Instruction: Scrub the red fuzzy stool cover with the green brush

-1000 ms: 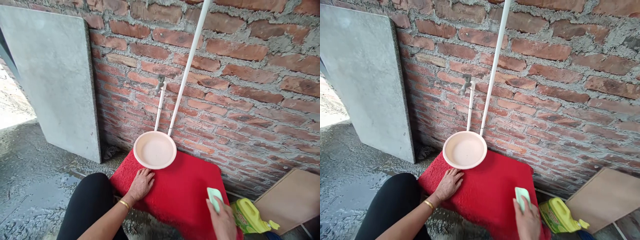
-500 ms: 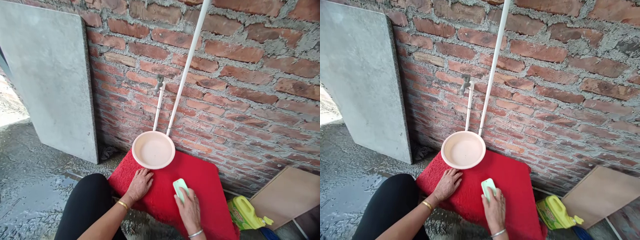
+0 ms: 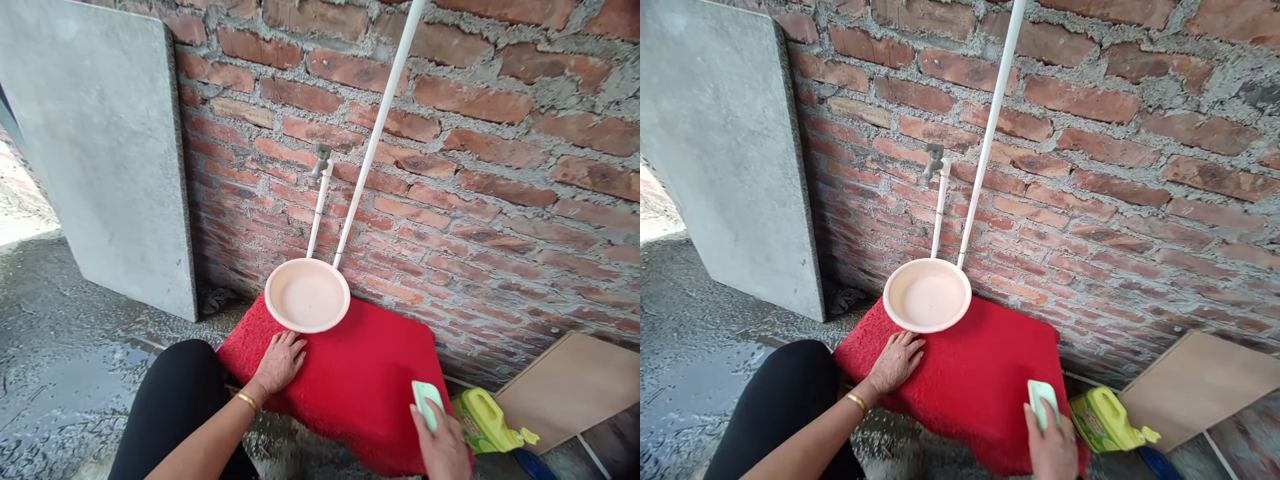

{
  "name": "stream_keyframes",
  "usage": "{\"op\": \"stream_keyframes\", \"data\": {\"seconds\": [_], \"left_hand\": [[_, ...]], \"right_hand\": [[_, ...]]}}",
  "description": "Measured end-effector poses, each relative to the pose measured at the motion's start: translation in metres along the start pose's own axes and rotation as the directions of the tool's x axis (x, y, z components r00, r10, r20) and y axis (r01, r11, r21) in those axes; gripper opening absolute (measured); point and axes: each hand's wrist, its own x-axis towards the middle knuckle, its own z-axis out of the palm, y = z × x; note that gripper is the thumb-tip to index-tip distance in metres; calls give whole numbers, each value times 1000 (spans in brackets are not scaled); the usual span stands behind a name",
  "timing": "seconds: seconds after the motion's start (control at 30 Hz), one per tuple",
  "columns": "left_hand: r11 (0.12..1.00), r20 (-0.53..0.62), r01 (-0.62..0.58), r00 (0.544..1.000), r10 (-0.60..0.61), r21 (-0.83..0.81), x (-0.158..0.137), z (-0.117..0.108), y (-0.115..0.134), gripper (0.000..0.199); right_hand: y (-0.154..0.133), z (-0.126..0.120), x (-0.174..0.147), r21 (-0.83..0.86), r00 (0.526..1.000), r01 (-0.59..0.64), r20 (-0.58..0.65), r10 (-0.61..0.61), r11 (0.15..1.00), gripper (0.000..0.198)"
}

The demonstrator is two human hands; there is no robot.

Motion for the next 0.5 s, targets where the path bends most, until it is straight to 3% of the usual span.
{"op": "stream_keyframes", "data": {"seconds": [0.17, 0.27, 0.37, 0.5], "left_hand": [[1000, -3, -6, 1000, 6, -6, 0, 0, -1, 27], [1000, -10, -17, 1000, 17, -22, 0, -1, -1, 27], [999, -10, -16, 1000, 16, -31, 1, -1, -2, 27], [999, -11, -23, 1000, 22, -25, 0, 2, -4, 27]], "right_hand": [[-114, 31, -32, 160, 951, 263, 120, -284, 951, 44], [-152, 37, -48, 163, 907, 360, 168, -385, 919, 34], [-149, 36, -51, 143, 896, 376, 196, -398, 916, 33], [-97, 30, -42, 89, 940, 296, 150, -307, 951, 43]]}}
